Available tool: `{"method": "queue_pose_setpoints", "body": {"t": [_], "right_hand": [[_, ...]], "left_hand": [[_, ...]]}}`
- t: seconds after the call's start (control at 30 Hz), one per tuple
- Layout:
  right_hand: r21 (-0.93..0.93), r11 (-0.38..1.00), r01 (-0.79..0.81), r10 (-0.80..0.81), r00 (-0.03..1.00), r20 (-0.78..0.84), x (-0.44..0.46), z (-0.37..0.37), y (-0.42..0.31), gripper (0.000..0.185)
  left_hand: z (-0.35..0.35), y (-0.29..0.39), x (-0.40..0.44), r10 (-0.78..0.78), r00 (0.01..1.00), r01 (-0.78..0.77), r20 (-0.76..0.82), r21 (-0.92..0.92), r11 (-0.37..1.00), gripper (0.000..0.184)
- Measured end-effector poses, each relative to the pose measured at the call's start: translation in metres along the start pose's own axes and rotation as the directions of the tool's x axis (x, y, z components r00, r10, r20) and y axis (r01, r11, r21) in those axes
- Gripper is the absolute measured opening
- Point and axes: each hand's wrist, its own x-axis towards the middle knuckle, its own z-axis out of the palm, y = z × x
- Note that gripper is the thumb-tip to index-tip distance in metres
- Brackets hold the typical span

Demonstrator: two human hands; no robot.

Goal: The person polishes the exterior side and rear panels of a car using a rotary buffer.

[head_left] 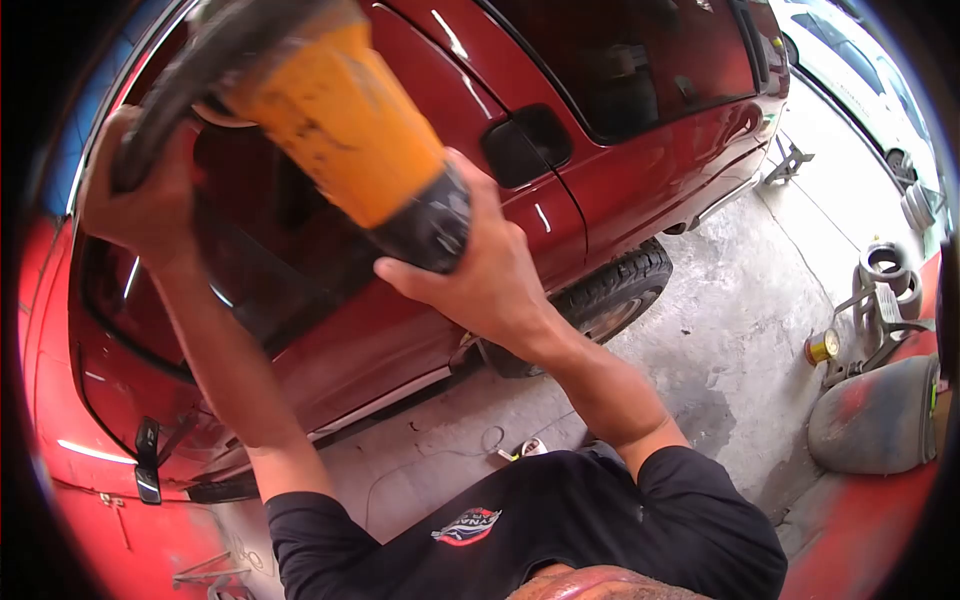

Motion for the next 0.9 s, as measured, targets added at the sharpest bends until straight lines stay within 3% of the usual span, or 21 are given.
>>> {"method": "queue_pose_setpoints", "body": {"t": [0.07, 0.17, 0.27, 0.43, 0.53, 0.57, 0.63, 0.7, 0.77, 0.8, 0.83, 0.9], "right_hand": [[-0.002, 0.999, -0.036, 0.036, 0.999, -0.036, -0.028, -0.007, 0.017, 0.111], [0.037, 0.995, -0.09, 0.093, 0.991, -0.097, -0.079, -0.016, 0.057, 0.111], [0.042, 0.988, -0.148, 0.153, 0.978, -0.141, -0.124, -0.028, 0.091, 0.108], [0.091, 0.969, -0.23, 0.244, 0.95, -0.196, -0.172, -0.039, 0.119, 0.099], [0.136, 0.946, -0.295, 0.317, 0.931, -0.181, -0.164, -0.036, 0.097, 0.096], [0.157, 0.935, -0.316, 0.342, 0.922, -0.18, -0.158, -0.035, 0.087, 0.096], [0.042, 0.978, -0.207, 0.211, 0.963, -0.167, -0.134, -0.028, 0.072, 0.096], [-0.017, 0.986, -0.167, 0.163, 0.973, -0.161, -0.108, -0.016, 0.052, 0.097], [-0.035, 0.997, -0.068, 0.063, 0.989, -0.137, -0.074, -0.003, 0.032, 0.101], [0.021, 0.998, -0.053, 0.055, 0.99, -0.131, -0.057, 0.004, 0.018, 0.094], [-0.061, 0.996, -0.07, 0.062, 0.99, -0.126, -0.042, 0.007, -0.005, 0.1], [-0.006, 0.997, -0.075, 0.075, 0.995, -0.068, -0.011, 0.015, -0.02, 0.107]], "left_hand": [[0.016, 0.053, -0.009, 0.076, 0.994, -0.082, -0.077, -0.07, 0.994, 0.019], [0.031, 0.109, -0.034, 0.016, 1.0, -0.015, 0.0, -0.326, 0.945, 0.022], [0.039, 0.155, -0.061, -0.017, 0.999, 0.032, 0.049, -0.335, 0.942, 0.023], [0.039, 0.184, -0.086, 0.006, 0.977, 0.093, 0.215, -0.449, 0.889, 0.026], [0.047, 0.179, -0.078, -0.021, 0.997, 0.056, 0.076, -0.505, 0.861, 0.031], [0.041, 0.171, -0.07, 0.014, 0.996, 0.032, 0.09, -0.495, 0.868, 0.03], [0.031, 0.151, -0.062, -0.002, 0.992, 0.054, 0.128, -0.405, 0.913, 0.026], [0.027, 0.124, -0.045, 0.037, 0.997, -0.014, 0.064, -0.326, 0.945, 0.022], [0.013, 0.095, -0.025, -0.003, 0.995, 0.017, 0.095, -0.146, 0.989, 0.02], [0.019, 0.064, -0.023, 0.033, 0.995, -0.051, -0.093, -0.196, 0.979, 0.027], [0.01, 0.04, -0.019, -0.006, 0.999, 0.006, -0.034, 0.023, 1.0, 0.034], [0.005, -0.044, 0.004, -0.043, 0.999, 0.044, -0.015, 0.133, 0.99, 0.033]]}}
